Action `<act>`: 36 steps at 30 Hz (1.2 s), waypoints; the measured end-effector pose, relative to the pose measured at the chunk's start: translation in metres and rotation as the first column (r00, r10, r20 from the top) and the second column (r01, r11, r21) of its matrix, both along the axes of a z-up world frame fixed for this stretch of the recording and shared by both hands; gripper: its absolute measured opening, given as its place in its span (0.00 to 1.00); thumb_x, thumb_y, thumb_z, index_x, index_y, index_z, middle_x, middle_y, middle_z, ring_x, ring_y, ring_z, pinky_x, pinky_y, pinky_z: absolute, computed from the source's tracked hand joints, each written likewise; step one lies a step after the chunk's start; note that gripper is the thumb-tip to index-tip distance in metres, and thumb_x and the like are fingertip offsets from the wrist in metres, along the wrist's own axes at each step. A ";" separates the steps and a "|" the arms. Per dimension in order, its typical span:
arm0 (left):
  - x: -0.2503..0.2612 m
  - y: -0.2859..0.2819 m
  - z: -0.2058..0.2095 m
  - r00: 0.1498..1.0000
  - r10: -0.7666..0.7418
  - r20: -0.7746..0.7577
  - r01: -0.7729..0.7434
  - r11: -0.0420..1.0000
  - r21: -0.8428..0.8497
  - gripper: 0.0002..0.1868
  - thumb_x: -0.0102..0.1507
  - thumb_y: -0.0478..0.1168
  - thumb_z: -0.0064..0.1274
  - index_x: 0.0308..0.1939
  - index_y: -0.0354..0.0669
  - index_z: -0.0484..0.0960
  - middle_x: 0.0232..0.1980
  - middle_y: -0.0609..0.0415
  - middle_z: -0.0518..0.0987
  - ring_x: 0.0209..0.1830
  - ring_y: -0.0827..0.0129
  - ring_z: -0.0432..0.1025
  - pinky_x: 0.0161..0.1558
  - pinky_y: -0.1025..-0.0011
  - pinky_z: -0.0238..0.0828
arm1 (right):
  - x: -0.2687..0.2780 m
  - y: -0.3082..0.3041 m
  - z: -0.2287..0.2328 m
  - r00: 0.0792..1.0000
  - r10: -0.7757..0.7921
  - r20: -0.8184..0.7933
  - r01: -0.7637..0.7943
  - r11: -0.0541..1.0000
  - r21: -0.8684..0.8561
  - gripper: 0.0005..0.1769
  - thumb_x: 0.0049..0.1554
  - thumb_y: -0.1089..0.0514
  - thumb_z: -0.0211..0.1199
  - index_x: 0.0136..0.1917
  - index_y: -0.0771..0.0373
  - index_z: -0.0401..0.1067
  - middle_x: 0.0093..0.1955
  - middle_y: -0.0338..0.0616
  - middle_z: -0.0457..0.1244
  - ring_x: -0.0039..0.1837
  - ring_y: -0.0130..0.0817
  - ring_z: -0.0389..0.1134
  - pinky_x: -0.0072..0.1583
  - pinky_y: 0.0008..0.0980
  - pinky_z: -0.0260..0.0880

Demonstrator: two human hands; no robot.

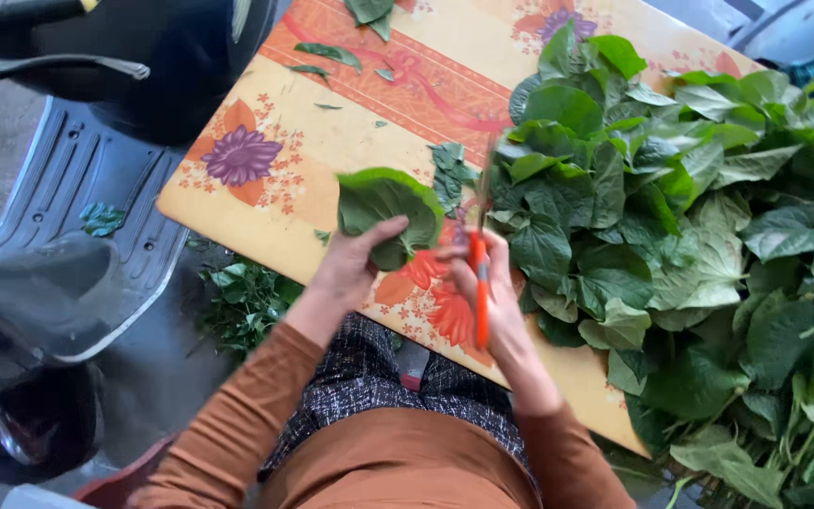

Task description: The person uses orange-handled scissors to trim the stems and edges of green leaves on a floral-patterned table. They repeatedly pick up leaves, cut them, and place the trimmed pieces into a growing pile on the table.

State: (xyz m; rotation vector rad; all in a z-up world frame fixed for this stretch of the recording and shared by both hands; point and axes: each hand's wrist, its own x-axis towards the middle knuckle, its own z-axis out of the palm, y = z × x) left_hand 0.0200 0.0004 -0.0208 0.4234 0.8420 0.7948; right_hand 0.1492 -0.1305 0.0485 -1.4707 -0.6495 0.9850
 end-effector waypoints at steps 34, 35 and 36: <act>-0.017 0.034 0.012 0.981 -0.192 -0.019 0.193 0.968 0.163 0.22 0.51 0.29 0.70 0.48 0.41 0.84 0.43 0.48 0.85 0.39 0.55 0.82 0.38 0.58 0.85 | 0.004 -0.024 -0.014 0.935 0.352 0.042 -0.334 0.915 -0.226 0.35 0.51 0.46 0.71 0.68 0.57 0.64 0.47 0.49 0.69 0.45 0.32 0.68 0.44 0.26 0.69; -0.016 0.033 0.013 0.981 -0.194 -0.020 0.195 0.967 0.163 0.22 0.51 0.29 0.70 0.48 0.41 0.84 0.43 0.48 0.85 0.39 0.55 0.82 0.38 0.58 0.85 | 0.003 -0.024 -0.016 0.936 0.350 0.043 -0.332 0.916 -0.226 0.35 0.51 0.46 0.71 0.68 0.57 0.64 0.47 0.49 0.69 0.45 0.32 0.68 0.44 0.26 0.69; -0.016 0.032 0.013 0.982 -0.190 -0.016 0.190 0.969 0.157 0.21 0.51 0.29 0.70 0.48 0.40 0.84 0.43 0.48 0.85 0.39 0.56 0.82 0.37 0.58 0.85 | 0.003 -0.025 -0.018 0.948 0.318 0.022 -0.307 0.929 -0.209 0.33 0.52 0.48 0.71 0.66 0.59 0.66 0.44 0.49 0.69 0.42 0.31 0.67 0.41 0.24 0.69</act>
